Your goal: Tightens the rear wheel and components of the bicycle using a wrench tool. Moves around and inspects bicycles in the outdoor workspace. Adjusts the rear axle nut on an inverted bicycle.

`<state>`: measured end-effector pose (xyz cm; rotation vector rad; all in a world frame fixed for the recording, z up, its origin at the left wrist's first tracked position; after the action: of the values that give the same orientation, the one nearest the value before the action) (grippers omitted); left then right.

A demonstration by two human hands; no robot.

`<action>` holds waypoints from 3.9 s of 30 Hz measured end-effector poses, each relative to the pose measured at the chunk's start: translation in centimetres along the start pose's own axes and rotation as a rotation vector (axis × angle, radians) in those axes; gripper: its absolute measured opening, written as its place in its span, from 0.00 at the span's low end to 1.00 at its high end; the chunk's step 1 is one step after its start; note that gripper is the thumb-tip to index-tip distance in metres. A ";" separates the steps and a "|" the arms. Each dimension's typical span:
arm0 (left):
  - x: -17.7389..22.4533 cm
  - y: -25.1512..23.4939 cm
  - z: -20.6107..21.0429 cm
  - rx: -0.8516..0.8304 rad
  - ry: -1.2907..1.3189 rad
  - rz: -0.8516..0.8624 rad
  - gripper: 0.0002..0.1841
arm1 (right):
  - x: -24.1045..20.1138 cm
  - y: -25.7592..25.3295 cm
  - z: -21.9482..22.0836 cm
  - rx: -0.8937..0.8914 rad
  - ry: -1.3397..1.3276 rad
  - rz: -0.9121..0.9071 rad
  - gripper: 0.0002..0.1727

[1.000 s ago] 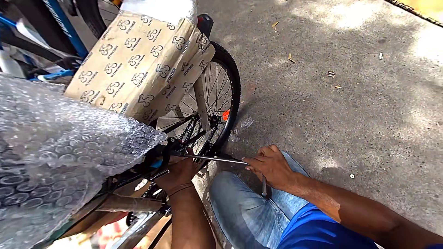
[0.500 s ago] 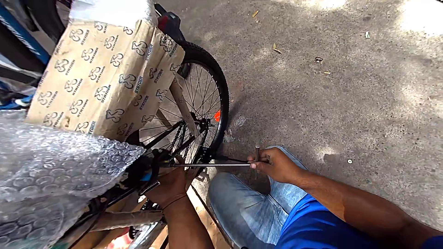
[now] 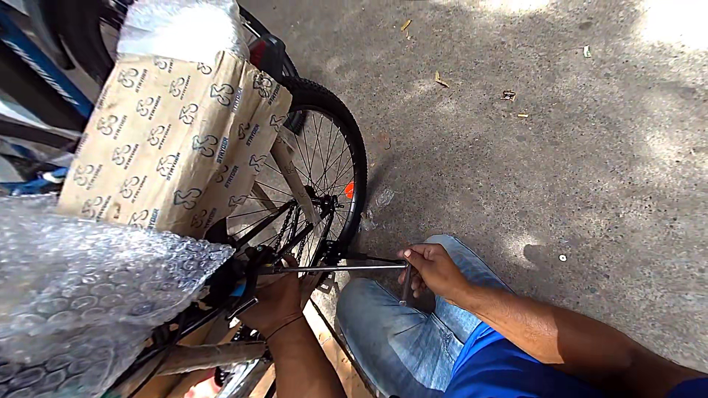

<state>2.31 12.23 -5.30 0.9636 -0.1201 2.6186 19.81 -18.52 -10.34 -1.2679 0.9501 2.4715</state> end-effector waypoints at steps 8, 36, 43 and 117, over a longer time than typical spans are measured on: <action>-0.1 0.4 0.5 -0.036 -0.009 -0.006 0.32 | -2.7 2.0 0.7 -0.183 0.853 -0.510 0.32; 0.0 0.1 0.0 -0.010 -0.025 -0.027 0.32 | 0.0 1.8 1.5 -0.451 0.024 -0.019 0.26; 0.0 0.2 0.4 -0.010 -0.039 -0.004 0.32 | -4.6 -0.1 0.7 -0.194 1.044 -0.465 0.36; -0.1 -0.6 -0.6 0.019 -0.144 0.098 0.31 | -4.1 7.1 13.1 -0.212 1.463 -0.965 0.25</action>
<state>2.24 12.84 -5.87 1.1811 -0.1823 2.6407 10.54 -15.40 1.61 -2.7075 0.0310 0.6897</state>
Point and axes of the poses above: each hand's wrist, its own y-axis away from the middle knuckle, its own z-axis out of the palm, x = y × z, the point moved 9 cm from there along -y, towards the middle knuckle, and after that the axes turned 1 degree about y, right-handed, at the moved point
